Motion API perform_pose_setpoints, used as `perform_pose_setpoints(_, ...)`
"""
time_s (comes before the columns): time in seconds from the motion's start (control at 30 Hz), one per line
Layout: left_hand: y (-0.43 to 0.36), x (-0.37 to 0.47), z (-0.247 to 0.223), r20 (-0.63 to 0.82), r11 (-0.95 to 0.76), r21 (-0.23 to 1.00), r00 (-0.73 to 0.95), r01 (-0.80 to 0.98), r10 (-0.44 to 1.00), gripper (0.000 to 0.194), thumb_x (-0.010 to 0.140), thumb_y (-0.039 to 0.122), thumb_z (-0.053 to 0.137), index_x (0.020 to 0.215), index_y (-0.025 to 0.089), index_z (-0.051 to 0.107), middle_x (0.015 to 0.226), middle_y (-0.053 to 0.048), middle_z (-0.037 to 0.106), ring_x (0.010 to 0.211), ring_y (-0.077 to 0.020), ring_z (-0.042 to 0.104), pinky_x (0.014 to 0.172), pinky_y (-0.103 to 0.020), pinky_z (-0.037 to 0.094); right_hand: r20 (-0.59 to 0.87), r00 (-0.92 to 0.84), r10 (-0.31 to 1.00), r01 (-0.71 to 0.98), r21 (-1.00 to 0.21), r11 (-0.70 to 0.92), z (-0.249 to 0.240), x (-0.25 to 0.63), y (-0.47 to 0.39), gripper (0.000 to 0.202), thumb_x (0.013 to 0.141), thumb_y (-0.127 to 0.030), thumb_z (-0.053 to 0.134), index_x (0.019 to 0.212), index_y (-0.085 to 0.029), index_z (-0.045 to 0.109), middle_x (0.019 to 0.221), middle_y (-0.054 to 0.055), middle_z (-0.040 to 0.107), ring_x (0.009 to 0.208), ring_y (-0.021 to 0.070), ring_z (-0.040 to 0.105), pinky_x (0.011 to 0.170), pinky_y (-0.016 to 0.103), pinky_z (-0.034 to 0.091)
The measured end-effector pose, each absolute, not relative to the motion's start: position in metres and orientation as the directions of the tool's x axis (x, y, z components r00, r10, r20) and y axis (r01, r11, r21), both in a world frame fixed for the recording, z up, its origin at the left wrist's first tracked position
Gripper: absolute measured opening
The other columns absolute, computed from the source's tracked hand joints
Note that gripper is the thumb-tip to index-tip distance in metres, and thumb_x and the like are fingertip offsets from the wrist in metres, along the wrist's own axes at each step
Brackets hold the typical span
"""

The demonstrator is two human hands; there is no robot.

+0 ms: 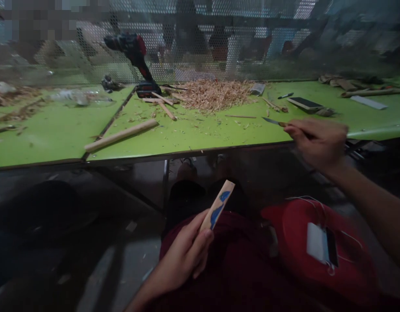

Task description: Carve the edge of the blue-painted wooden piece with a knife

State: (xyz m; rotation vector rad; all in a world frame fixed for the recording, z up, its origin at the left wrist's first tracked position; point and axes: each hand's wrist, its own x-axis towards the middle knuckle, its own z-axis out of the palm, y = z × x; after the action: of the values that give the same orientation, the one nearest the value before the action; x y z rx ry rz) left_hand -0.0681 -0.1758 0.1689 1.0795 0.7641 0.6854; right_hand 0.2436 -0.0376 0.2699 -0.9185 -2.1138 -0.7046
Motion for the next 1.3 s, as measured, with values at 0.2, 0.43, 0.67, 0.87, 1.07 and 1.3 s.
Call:
perform_pose_setpoints(0.2, -0.176, -0.054, 0.16, -0.192, 0.333, 0.92, 0.504, -0.206, 0.842, 0.053, 0.098, 0.042, 0.043, 0.145, 0.021, 0.03, 0.059, 0.01, 0.036, 0.039, -0.0031, 0.029, 0.036, -0.015, 0.031, 0.61, -0.514, 0.603, 0.696, -0.113, 0.709, 0.234, 0.198, -0.09, 0.019, 0.094, -0.031, 0.057, 0.094, -0.018, 0.071, 0.069, 0.002, 0.065, 0.058, 0.0118, 0.056, 0.056, 0.025, 0.04)
perform_pose_setpoints(0.43, -0.172, -0.051, 0.16, -0.202, 0.315, 0.928, 0.446, -0.197, 0.872, 0.054, 0.097, 0.045, 0.043, 0.144, 0.022, 0.029, 0.058, 0.011, 0.034, 0.039, -0.0034, 0.028, 0.036, -0.015, 0.033, 0.571, -0.517, 0.637, 0.686, -0.169, 0.708, 0.196, 0.162, -0.114, 0.022, 0.095, -0.031, 0.055, 0.092, -0.015, 0.07, 0.068, 0.001, 0.063, 0.057, 0.0108, 0.056, 0.055, 0.024, 0.038)
perform_pose_setpoints(0.67, -0.173, -0.049, 0.162, -0.206, 0.284, 0.951, 0.437, -0.122, 0.876, 0.062, 0.097, 0.048, 0.042, 0.149, 0.019, 0.026, 0.058, 0.01, 0.036, 0.039, -0.0037, 0.029, 0.037, -0.016, 0.033, 0.523, -0.556, 0.646, 0.719, -0.086, 0.689, 0.203, 0.175, -0.109, 0.021, 0.095, -0.033, 0.055, 0.093, -0.019, 0.07, 0.065, 0.0, 0.061, 0.055, 0.0107, 0.053, 0.054, 0.024, 0.035)
perform_pose_setpoints(0.87, -0.171, -0.049, 0.162, -0.175, 0.244, 0.963, 0.424, -0.113, 0.889, 0.063, 0.097, 0.047, 0.042, 0.151, 0.021, 0.024, 0.055, 0.01, 0.037, 0.038, -0.0047, 0.032, 0.037, -0.016, 0.034, 0.551, -0.541, 0.635, 0.732, -0.064, 0.679, 0.202, 0.17, -0.114, 0.022, 0.096, -0.034, 0.054, 0.092, -0.018, 0.071, 0.065, 0.001, 0.062, 0.054, 0.0109, 0.053, 0.053, 0.026, 0.033)
perform_pose_setpoints(1.07, -0.168, -0.051, 0.164, -0.148, 0.22, 0.968, 0.432, -0.121, 0.889, 0.063, 0.098, 0.047, 0.04, 0.152, 0.019, 0.023, 0.054, 0.01, 0.037, 0.036, -0.004, 0.032, 0.036, -0.015, 0.033, 0.562, -0.633, 0.532, 0.7, 0.121, 0.704, 0.211, 0.176, -0.1, 0.026, 0.096, -0.036, 0.053, 0.092, -0.018, 0.072, 0.065, -0.001, 0.062, 0.054, 0.01, 0.051, 0.054, 0.027, 0.03)
perform_pose_setpoints(1.3, -0.166, -0.052, 0.158, -0.112, 0.175, 0.979, 0.439, -0.105, 0.891, 0.06, 0.099, 0.043, 0.038, 0.152, 0.019, 0.024, 0.052, 0.011, 0.033, 0.035, -0.0039, 0.033, 0.035, -0.015, 0.032, 0.529, -0.705, 0.473, 0.668, 0.269, 0.694, 0.223, 0.179, -0.092, 0.03, 0.096, -0.042, 0.053, 0.086, -0.022, 0.073, 0.059, -0.002, 0.057, 0.051, 0.0101, 0.044, 0.052, 0.029, 0.024)
